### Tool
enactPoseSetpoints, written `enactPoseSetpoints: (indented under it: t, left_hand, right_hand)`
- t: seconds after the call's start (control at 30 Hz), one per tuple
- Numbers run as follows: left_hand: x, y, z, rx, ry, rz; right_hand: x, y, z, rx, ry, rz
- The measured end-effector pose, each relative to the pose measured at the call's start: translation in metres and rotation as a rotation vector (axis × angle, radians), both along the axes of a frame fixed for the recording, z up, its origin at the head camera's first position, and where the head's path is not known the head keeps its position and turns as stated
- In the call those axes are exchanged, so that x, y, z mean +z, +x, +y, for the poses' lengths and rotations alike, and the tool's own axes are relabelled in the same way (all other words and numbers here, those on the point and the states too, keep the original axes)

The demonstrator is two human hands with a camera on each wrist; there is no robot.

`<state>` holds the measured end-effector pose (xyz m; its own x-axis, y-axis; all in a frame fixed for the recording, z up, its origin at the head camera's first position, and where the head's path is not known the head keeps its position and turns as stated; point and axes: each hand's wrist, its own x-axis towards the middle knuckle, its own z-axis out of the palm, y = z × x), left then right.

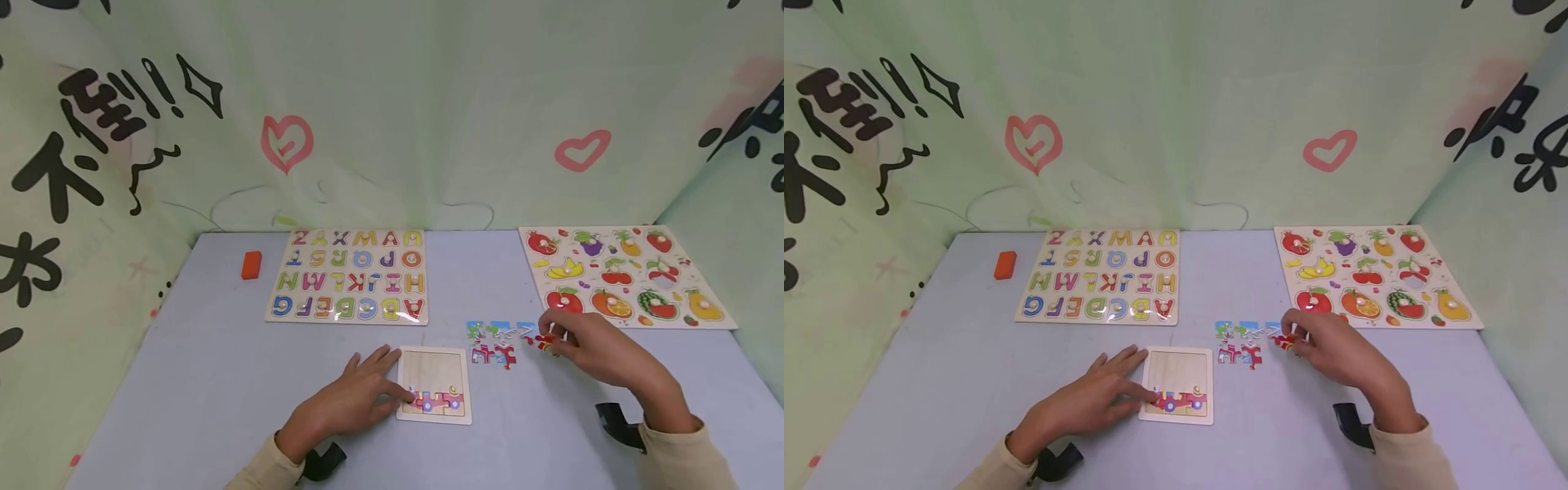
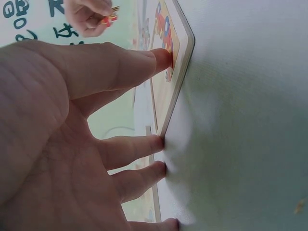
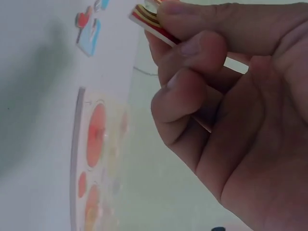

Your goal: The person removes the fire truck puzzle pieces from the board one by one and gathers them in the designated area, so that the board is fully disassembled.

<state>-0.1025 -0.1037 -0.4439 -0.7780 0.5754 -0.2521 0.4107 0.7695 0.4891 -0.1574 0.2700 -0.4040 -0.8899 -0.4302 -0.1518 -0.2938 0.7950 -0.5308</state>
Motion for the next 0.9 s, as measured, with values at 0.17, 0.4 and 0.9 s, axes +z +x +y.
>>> enactPoseSetpoints:
  t: [0.17, 0.4, 0.9]
  left_hand:
    - [-0.001, 0.000, 0.000, 0.004, 0.006, -0.008]
    - [-0.001, 0.000, -0.001, 0.000, 0.007, -0.008]
    - [0.000, -0.001, -0.001, -0.008, 0.016, -0.003]
  right_hand:
    - [-0.012, -0.004, -0.001, 0.035, 0.022, -0.073]
    - [-0.023, -0.005, -0.010, 0.065, 0.039, -0.094]
    - [-0.035, -0.005, -0.017, 0.047, 0.135, 0.038]
